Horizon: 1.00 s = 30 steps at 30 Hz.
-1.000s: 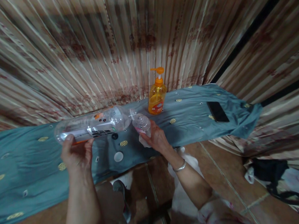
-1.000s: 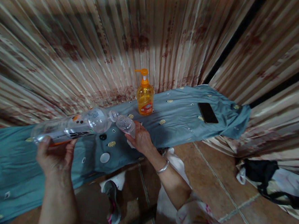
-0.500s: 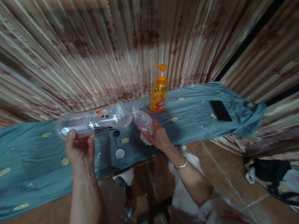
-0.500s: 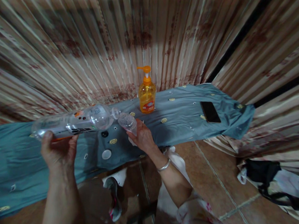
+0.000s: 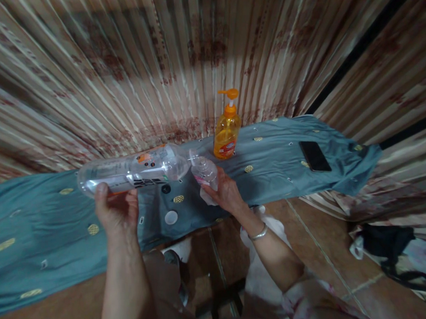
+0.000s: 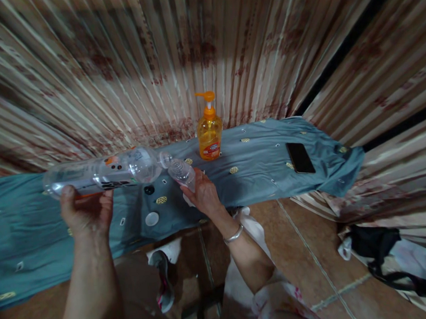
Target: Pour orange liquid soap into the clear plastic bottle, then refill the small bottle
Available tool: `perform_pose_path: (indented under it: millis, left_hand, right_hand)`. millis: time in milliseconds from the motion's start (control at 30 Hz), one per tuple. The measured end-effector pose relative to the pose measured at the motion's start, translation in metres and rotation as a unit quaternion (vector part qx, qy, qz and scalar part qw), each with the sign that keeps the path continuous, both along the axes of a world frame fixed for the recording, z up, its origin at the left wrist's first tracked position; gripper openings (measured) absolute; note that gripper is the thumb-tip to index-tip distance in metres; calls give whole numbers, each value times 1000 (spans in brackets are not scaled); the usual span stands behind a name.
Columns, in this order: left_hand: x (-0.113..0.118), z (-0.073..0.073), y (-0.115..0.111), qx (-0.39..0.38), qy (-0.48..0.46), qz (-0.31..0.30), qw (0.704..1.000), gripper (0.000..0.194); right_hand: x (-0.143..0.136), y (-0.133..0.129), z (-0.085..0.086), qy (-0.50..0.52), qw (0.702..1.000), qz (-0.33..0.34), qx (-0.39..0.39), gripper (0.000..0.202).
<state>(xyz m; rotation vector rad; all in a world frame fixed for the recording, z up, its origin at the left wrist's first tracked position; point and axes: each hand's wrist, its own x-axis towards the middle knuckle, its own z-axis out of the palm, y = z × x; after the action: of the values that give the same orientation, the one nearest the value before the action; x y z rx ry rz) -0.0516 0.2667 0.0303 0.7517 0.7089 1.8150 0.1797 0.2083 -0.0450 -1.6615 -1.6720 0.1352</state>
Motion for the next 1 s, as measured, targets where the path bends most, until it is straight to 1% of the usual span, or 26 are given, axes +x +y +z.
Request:
perform_pose_path:
  millis: [133,367,433,567,633,733,900,1000]
  left_hand:
    - [0,-1,0,7,-1,-13,1000,19]
    - [2,3,-2,24,-2,-26,999,24]
    - [2,4,-3,12,2,-24,1000,26]
    - [-1,4,-4,-41,14,-22,999,31]
    - [-2,4,-4,-51,20,-19,998,31]
    - [-3,3,-3,-46,16,-15,999,31]
    - [-2,4,-4,-24,26,-37,999,25]
    - [-2,5,-5,-20,21,-36,999,26]
  right_hand:
    - [0,0,1,-1,1000,-3,-4,58]
    - [-1,-1,3,-6,1000,1,-8,59]
    - [-1,0,3,-6,1000,1,-7,58]
    - [-1,0,2,-4,1000,2,-2,58]
    - [-1,0,2,-4,1000,3,-1,59]
    - [-1,0,1,-5,1000,3,-1,60]
    - [-2,0,1,-7,1000,1,1,61]
    - [-2,0,1,-8,1000,-1,1,61]
